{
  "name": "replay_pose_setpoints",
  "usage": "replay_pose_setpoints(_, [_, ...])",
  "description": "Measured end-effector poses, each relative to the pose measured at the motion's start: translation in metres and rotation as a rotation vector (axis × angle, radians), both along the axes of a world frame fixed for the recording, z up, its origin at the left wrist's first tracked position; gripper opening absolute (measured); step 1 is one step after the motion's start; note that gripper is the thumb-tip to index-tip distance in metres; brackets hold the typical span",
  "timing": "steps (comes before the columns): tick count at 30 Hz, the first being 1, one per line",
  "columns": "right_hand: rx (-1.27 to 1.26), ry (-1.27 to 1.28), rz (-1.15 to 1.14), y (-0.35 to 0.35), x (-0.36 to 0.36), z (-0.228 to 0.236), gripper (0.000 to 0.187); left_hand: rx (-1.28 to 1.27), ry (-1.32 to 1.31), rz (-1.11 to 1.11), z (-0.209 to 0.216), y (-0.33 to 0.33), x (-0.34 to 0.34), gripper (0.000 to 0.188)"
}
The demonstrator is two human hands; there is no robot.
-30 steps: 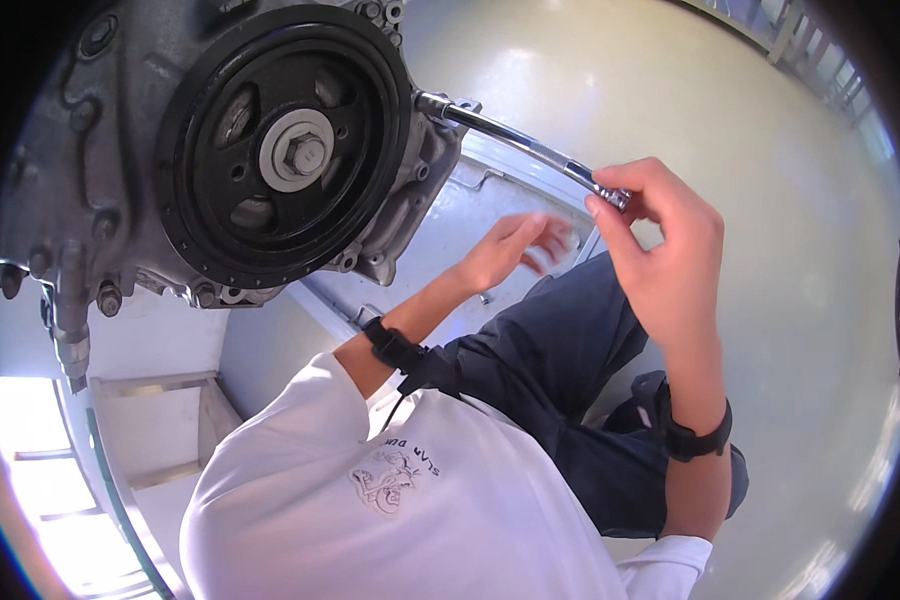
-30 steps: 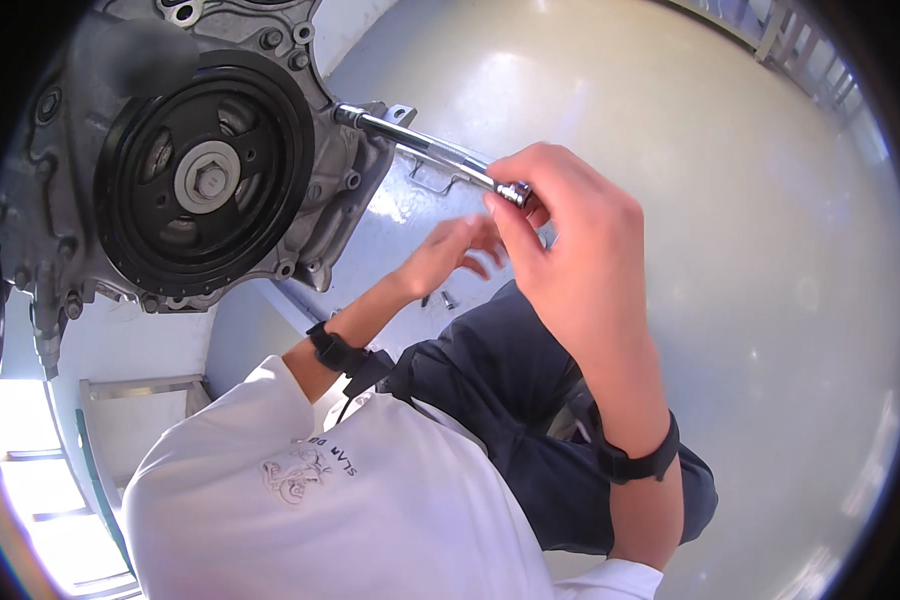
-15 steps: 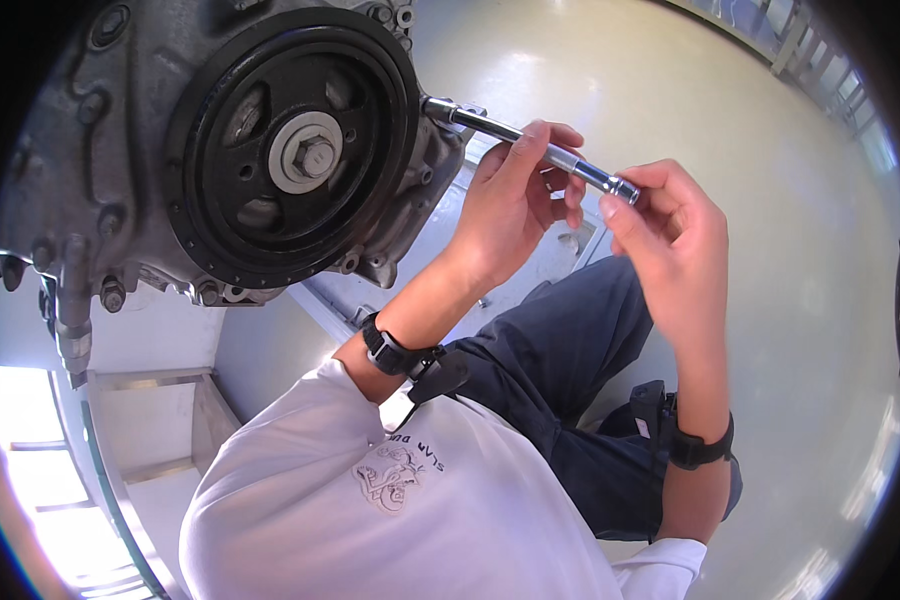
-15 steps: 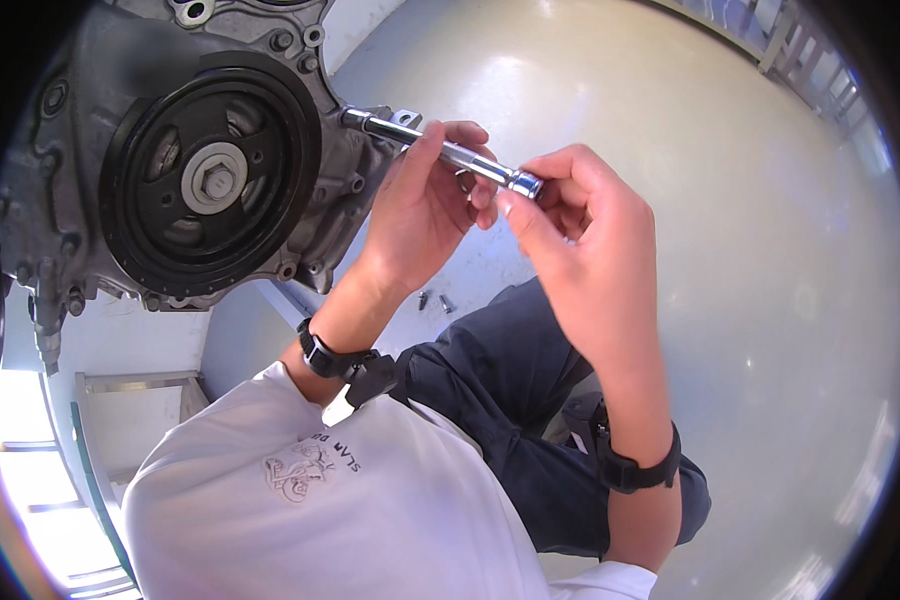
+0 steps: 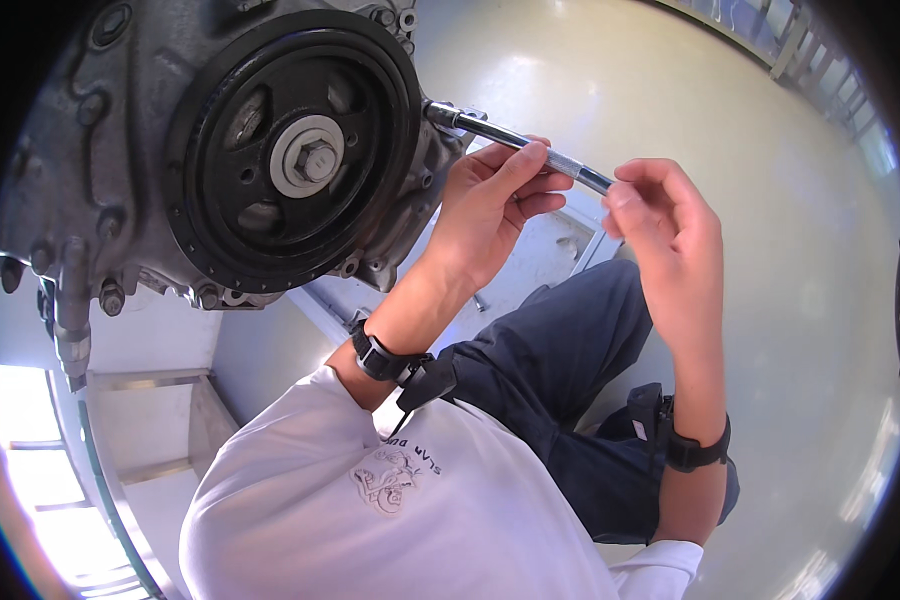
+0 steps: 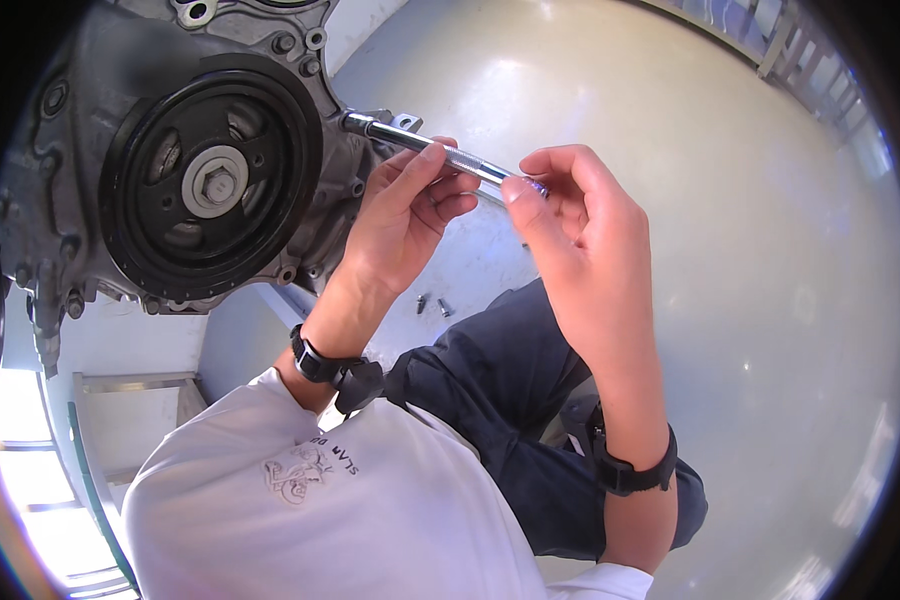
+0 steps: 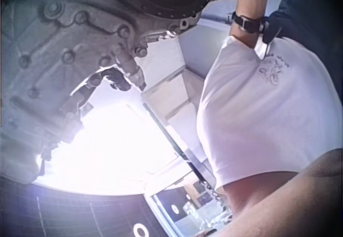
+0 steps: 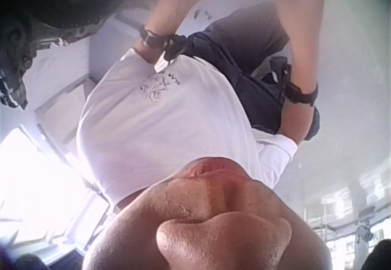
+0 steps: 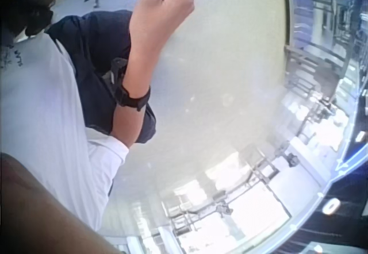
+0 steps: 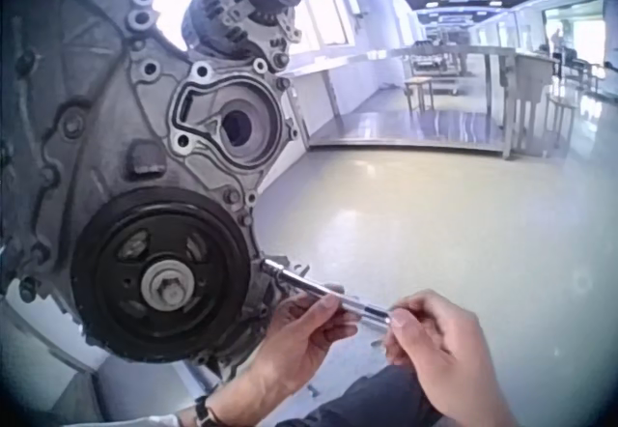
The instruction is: Removing bolts from a car engine using a socket wrench.
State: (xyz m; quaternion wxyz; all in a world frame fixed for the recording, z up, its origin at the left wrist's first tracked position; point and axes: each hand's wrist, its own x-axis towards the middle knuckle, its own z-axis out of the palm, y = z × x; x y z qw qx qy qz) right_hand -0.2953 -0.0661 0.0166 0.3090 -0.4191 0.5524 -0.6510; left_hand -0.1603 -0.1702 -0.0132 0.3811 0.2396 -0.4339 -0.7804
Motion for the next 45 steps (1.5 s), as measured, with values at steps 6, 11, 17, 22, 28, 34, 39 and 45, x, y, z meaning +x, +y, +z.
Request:
replay_pose_setpoints(6, [0.032, 0.102, 0.015, 0.0, 0.007, -0.005, 0.018, 0.036, 0.103, 0.019, 0.006, 0.004, 0.006, 0.021])
replay_pose_setpoints(11, [0.154, -0.024, 0.007, 0.0, 0.008, 0.005, 0.02, 0.009, 0.078, 0.031, 0.002, 0.002, 0.009, 0.022])
replay_pose_setpoints(17, [0.122, 0.004, 0.01, -0.001, 0.013, 0.001, 0.024, 0.012, 0.107, 0.063, 0.005, 0.004, 0.012, 0.024])
replay_pose_setpoints(22, [0.156, -0.056, 0.079, 0.002, 0.007, 0.001, 0.019, -0.051, 0.05, 0.039, 0.001, 0.005, 0.012, 0.028])
replay_pose_setpoints(28, [-0.005, 0.113, -0.036, 0.005, 0.015, -0.003, 0.02, -0.032, 0.042, -0.042, 0.003, 0.004, 0.012, 0.029])
replay_pose_setpoints(34, [0.256, -0.083, 0.082, 0.006, 0.008, 0.002, 0.015, 0.017, 0.093, -0.049, 0.009, 0.009, 0.01, 0.027])
replay_pose_setpoints(39, [-0.001, -0.016, -0.027, 0.003, 0.016, -0.007, 0.017, -0.021, 0.016, -0.076, 0.007, 0.005, 0.014, 0.029])
replay_pose_setpoints(45, [0.23, -0.092, 0.101, 0.006, 0.008, -0.003, 0.016, 0.014, 0.109, -0.075, 0.009, 0.005, 0.01, 0.032])
